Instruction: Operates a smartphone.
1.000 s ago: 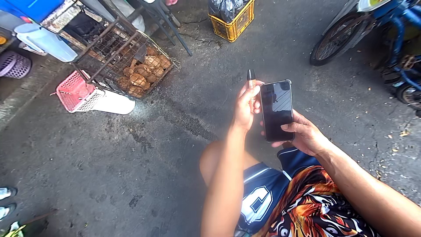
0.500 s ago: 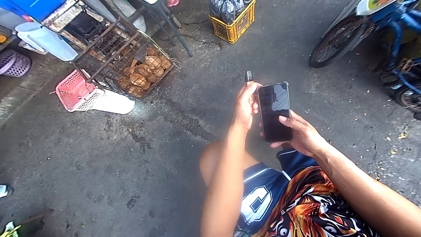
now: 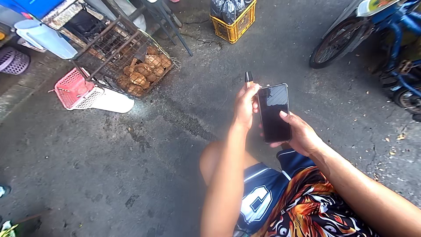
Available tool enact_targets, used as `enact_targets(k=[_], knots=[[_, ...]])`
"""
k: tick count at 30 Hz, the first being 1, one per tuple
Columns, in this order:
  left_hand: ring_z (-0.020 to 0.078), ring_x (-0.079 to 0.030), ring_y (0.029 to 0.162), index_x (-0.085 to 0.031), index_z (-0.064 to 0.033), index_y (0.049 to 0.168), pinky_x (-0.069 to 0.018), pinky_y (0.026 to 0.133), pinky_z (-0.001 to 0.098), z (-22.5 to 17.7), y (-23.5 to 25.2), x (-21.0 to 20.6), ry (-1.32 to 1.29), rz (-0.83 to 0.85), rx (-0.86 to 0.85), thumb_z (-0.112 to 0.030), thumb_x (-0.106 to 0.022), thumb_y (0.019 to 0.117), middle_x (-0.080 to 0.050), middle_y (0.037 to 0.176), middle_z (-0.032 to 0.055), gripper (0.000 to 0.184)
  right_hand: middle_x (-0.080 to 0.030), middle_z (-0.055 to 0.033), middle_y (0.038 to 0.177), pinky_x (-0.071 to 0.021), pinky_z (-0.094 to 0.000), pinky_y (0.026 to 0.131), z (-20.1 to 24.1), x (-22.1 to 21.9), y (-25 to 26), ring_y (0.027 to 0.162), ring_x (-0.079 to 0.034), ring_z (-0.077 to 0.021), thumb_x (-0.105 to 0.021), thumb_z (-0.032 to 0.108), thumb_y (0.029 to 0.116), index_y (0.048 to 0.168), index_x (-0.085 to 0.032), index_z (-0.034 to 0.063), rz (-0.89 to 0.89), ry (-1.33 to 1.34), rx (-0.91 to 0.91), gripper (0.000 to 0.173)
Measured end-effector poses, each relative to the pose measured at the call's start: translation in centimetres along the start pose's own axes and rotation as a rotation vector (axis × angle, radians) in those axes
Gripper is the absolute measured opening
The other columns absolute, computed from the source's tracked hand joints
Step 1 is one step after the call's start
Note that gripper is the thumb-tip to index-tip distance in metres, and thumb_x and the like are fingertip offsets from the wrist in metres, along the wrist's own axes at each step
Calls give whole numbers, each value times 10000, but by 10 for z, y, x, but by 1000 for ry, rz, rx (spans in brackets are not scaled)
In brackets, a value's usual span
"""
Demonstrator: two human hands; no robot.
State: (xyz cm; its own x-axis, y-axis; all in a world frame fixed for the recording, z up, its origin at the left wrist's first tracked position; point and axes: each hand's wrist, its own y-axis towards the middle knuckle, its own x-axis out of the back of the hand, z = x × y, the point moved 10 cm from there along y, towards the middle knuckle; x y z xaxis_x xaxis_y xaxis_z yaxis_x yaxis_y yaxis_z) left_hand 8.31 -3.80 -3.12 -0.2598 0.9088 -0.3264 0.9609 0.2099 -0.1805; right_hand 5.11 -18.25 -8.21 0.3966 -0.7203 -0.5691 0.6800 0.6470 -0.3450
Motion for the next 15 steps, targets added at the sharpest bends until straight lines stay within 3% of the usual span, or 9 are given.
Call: enact_targets(k=[15], knots=[[15,-394,428,-613,-178,1013,-362,401,138,-1,-1,-1,22,3,-21,-306,-491,1072,-462,615,-39,186,-687,-266,1203,-655,-467,619,-4,2,0,995,-736,-412,-333,357,1113,1361,-489,45,-38,-5,-11,428]])
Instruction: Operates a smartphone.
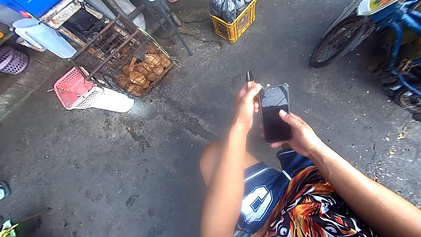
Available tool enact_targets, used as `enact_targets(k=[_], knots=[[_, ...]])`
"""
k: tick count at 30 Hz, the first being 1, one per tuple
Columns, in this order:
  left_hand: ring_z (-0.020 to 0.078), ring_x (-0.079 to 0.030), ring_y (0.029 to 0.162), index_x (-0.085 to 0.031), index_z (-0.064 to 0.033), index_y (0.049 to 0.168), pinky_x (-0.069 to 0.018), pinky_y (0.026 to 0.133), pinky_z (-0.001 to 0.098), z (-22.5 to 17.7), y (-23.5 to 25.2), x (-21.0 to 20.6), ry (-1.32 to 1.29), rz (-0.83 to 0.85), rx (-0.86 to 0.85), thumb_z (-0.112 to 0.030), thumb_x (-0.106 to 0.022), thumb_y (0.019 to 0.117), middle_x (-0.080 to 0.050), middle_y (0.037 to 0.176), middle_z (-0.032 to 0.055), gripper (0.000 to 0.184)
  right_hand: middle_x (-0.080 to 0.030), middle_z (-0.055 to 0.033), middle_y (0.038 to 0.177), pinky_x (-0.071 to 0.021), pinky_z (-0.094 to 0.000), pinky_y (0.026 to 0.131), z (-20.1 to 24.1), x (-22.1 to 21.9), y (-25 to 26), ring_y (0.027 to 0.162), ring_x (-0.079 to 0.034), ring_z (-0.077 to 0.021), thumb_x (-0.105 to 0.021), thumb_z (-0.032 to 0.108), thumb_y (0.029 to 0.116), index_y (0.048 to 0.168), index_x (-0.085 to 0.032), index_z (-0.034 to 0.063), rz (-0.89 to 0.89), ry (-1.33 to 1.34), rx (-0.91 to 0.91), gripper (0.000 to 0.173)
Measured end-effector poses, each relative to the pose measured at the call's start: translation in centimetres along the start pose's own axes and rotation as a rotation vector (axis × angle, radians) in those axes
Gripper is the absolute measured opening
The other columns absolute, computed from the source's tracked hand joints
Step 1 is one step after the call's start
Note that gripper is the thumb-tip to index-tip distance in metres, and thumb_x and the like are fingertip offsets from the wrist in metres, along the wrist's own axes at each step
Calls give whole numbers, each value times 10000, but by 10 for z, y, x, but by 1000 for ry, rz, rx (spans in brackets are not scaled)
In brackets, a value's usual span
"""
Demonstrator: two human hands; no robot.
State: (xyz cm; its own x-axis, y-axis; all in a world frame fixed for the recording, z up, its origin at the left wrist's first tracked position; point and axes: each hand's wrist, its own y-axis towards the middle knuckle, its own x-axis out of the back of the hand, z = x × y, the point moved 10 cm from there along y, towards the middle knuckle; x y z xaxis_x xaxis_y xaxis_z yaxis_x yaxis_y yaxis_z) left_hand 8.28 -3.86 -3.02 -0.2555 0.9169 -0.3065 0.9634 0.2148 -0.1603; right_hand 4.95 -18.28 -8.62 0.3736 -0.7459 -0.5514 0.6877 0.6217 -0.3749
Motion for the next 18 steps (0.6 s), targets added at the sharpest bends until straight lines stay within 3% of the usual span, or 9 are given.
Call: enact_targets(k=[6,11,18], knots=[[16,-374,422,-604,-185,1006,-344,397,136,0,0,-1,9,9,-9,-311,-488,1074,-443,609,-42,183,-694,-272,1181,-654,-471,610,-1,2,0,974,-740,-414,-323,326,1124,1347,-501,35,-33,3,-13,408],[18,-391,428,-609,-184,1009,-358,400,141,1,0,0,6,7,-7,-316,-496,1071,-456,614,-39,184,-683,-261,1216,-646,-453,611,-7,3,0,1004,-732,-404,-194,418,1101,1356,-507,56,-13,27,-45,542],[17,-386,423,-600,-181,989,-355,395,139,-1,0,0,4,11,-17,-308,-499,1070,-455,611,-38,181,-682,-258,1222,-646,-448,619,-6,0,-1,1006,-732,-398,-166,439,1094,1345,-524,53,3,34,-45,584]])
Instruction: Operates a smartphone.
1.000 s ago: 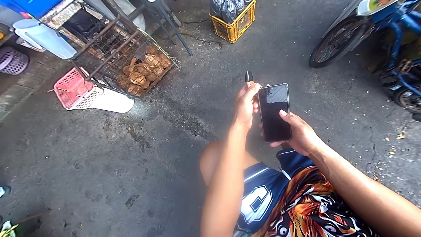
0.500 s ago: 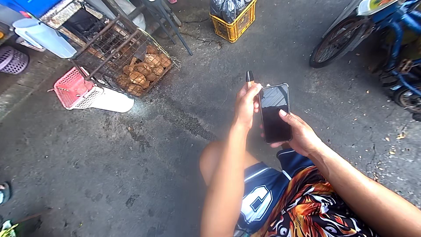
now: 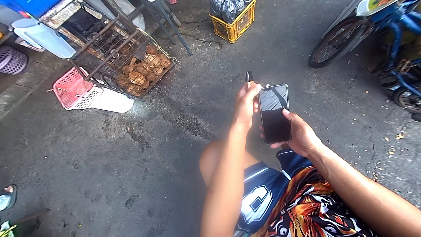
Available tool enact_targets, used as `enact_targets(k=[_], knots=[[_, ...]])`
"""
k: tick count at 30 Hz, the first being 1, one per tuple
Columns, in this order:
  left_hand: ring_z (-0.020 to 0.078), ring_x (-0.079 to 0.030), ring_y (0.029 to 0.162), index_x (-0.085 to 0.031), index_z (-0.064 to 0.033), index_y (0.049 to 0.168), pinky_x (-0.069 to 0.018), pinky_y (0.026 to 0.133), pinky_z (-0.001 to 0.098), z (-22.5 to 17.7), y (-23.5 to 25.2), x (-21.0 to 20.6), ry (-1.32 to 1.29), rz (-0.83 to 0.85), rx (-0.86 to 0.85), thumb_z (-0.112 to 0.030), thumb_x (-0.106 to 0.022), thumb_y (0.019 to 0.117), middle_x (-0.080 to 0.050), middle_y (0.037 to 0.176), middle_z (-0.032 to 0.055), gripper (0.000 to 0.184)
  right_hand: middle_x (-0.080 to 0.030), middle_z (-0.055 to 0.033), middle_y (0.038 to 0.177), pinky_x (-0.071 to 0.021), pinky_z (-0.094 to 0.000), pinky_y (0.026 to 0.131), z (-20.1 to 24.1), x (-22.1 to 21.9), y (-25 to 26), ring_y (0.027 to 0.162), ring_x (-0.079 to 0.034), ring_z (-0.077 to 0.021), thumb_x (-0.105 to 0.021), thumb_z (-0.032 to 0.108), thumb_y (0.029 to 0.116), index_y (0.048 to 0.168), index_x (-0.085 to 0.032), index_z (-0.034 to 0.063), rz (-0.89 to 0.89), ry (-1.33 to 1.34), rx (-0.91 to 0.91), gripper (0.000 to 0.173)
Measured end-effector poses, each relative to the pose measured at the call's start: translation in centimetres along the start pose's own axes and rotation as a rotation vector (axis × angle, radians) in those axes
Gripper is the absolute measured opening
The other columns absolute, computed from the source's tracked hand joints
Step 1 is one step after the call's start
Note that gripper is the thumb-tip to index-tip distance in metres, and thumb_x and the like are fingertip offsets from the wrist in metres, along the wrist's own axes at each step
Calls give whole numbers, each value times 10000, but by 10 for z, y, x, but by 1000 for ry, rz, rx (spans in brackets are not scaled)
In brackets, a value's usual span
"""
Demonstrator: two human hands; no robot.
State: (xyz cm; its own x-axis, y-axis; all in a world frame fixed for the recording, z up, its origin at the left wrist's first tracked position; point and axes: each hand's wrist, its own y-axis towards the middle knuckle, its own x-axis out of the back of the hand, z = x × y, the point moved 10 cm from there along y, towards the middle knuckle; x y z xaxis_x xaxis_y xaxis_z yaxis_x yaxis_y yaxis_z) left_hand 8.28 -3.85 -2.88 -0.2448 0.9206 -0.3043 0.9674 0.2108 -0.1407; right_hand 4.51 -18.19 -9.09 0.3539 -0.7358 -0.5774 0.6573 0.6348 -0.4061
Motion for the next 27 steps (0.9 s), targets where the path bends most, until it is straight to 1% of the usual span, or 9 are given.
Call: enact_targets(k=[4,11,17,20,23,27], knots=[[16,-389,429,-604,-187,1000,-359,403,141,2,0,1,2,-4,11,-316,-501,1071,-451,607,-43,180,-687,-255,1216,-647,-445,618,0,0,0,1002,-735,-393,-143,444,1094,1336,-531,45,2,-7,-1,606],[15,-405,431,-611,-188,994,-373,408,135,3,0,2,21,-16,22,-325,-510,1068,-469,617,-39,185,-684,-251,1224,-646,-453,620,-1,1,0,1009,-732,-394,-161,446,1095,1336,-535,48,1,4,-11,598],[13,-409,429,-610,-190,1006,-373,406,139,6,2,6,9,-21,31,-338,-524,1057,-465,608,-43,179,-688,-253,1218,-645,-456,616,-1,0,0,999,-735,-397,-148,464,1090,1320,-543,45,-9,9,-26,620],[7,-403,427,-611,-191,1004,-363,399,134,7,3,8,9,-23,35,-341,-520,1060,-465,608,-47,184,-684,-255,1225,-642,-458,600,0,-1,0,996,-734,-406,-120,523,1075,1357,-505,68,5,23,-12,660],[6,-408,436,-618,-191,1009,-374,410,134,7,4,9,-2,-25,45,-329,-514,1062,-476,621,-45,180,-668,-256,1257,-642,-466,584,5,-3,-1,1019,-725,-422,-103,644,1045,1437,-459,111,39,32,15,751],[8,-416,445,-615,-198,996,-381,420,138,9,5,9,4,-33,57,-341,-523,1055,-475,622,-47,180,-668,-254,1259,-644,-462,586,7,-3,-2,1022,-726,-419,-77,687,1026,1435,-461,105,46,19,16,809]])
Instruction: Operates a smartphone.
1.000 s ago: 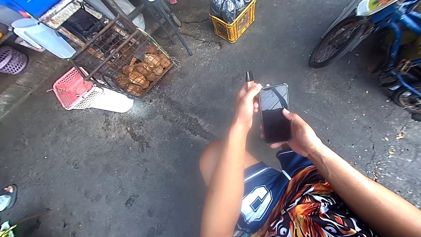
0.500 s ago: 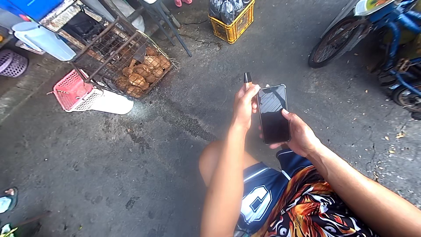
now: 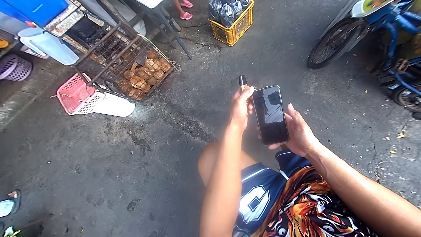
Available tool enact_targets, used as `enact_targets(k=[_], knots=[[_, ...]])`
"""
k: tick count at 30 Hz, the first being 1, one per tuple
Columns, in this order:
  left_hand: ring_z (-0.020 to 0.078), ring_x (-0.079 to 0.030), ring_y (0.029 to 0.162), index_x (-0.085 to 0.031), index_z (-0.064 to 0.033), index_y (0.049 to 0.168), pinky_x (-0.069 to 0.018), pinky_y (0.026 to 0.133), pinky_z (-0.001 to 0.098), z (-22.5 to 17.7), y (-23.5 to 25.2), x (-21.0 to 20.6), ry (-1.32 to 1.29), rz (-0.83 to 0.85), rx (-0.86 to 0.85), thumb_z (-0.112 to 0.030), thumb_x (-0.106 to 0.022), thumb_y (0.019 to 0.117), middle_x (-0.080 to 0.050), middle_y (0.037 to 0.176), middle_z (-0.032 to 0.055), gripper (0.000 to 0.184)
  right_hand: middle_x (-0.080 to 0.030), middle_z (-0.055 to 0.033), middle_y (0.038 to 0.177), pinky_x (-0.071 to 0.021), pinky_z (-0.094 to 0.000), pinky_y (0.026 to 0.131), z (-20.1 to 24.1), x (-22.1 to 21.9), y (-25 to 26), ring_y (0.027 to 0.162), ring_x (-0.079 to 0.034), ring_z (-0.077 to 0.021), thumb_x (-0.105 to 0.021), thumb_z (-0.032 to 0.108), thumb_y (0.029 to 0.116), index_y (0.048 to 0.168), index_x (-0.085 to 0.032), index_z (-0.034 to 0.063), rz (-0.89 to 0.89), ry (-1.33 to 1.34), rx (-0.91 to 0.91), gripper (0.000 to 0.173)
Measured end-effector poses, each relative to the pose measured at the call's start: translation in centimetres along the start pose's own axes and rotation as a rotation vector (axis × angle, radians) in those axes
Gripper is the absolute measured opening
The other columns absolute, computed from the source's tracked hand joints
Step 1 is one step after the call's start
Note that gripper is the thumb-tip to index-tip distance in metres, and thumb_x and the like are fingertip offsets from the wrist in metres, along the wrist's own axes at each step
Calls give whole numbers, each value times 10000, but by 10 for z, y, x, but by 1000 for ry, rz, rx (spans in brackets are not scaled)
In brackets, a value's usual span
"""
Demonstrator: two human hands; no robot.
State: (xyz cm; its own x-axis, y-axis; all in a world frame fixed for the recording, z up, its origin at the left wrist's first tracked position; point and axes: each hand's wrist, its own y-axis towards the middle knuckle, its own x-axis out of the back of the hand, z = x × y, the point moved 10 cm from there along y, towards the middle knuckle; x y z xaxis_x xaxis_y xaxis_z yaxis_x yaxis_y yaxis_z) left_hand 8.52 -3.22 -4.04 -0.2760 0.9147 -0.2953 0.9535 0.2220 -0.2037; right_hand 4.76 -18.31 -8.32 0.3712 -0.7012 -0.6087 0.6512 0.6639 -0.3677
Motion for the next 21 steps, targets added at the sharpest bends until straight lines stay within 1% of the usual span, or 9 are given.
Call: enact_targets(k=[8,10,12,13,15,16,18,20,21], knots=[[9,-411,443,-611,-198,992,-377,421,138,2,3,-2,-5,4,0,-328,-512,1058,-471,623,-52,176,-668,-255,1263,-644,-479,604,-3,5,1,1034,-721,-426,-114,612,1065,1439,-469,112,-35,6,-41,718],[9,-414,445,-613,-197,993,-382,423,139,1,3,-1,-5,-3,-3,-331,-518,1058,-473,620,-51,177,-662,-255,1271,-646,-483,632,-3,4,1,1048,-716,-422,-189,452,1091,1431,-467,94,-31,5,-38,566],[9,-420,445,-617,-196,991,-384,421,138,1,3,0,0,-15,-1,-328,-523,1053,-481,624,-47,174,-651,-268,1269,-646,-501,648,-2,3,0,1052,-709,-434,-318,178,1010,1413,-441,74,-16,8,-23,434],[9,-426,448,-621,-195,996,-388,422,137,0,3,1,3,-17,-1,-329,-525,1053,-492,632,-45,175,-645,-276,1272,-645,-521,651,-1,3,0,1055,-703,-449,-361,63,937,1407,-434,56,-18,9,-17,476],[9,-426,449,-625,-198,998,-389,422,139,0,2,2,8,-19,2,-339,-525,1053,-492,633,-48,181,-635,-282,1280,-644,-547,656,-1,2,0,1063,-696,-465,-380,-41,858,1409,-418,41,-21,7,-13,559],[8,-422,447,-624,-201,994,-385,419,139,0,2,2,9,-16,-1,-340,-526,1052,-485,628,-50,180,-635,-283,1282,-643,-551,655,-2,2,0,1063,-695,-468,-367,-53,861,1409,-418,39,-28,7,-15,559],[11,-412,438,-617,-200,984,-375,414,142,0,2,1,3,-9,-3,-341,-531,1047,-470,612,-47,177,-645,-281,1270,-644,-540,649,-3,3,0,1049,-703,-459,-337,-8,930,1406,-435,47,-47,10,-22,489],[12,-413,436,-614,-193,984,-378,412,141,0,2,0,-1,-2,-1,-336,-529,1053,-472,611,-45,180,-650,-273,1267,-648,-512,660,-4,3,0,1052,-708,-441,-307,170,1056,1418,-441,73,-29,14,-24,398],[11,-411,436,-613,-192,983,-374,410,139,0,1,-1,2,-2,1,-331,-529,1055,-473,613,-45,178,-646,-267,1279,-650,-499,672,-5,2,0,1066,-705,-432,-288,307,1096,1435,-440,86,-10,16,-29,433]])
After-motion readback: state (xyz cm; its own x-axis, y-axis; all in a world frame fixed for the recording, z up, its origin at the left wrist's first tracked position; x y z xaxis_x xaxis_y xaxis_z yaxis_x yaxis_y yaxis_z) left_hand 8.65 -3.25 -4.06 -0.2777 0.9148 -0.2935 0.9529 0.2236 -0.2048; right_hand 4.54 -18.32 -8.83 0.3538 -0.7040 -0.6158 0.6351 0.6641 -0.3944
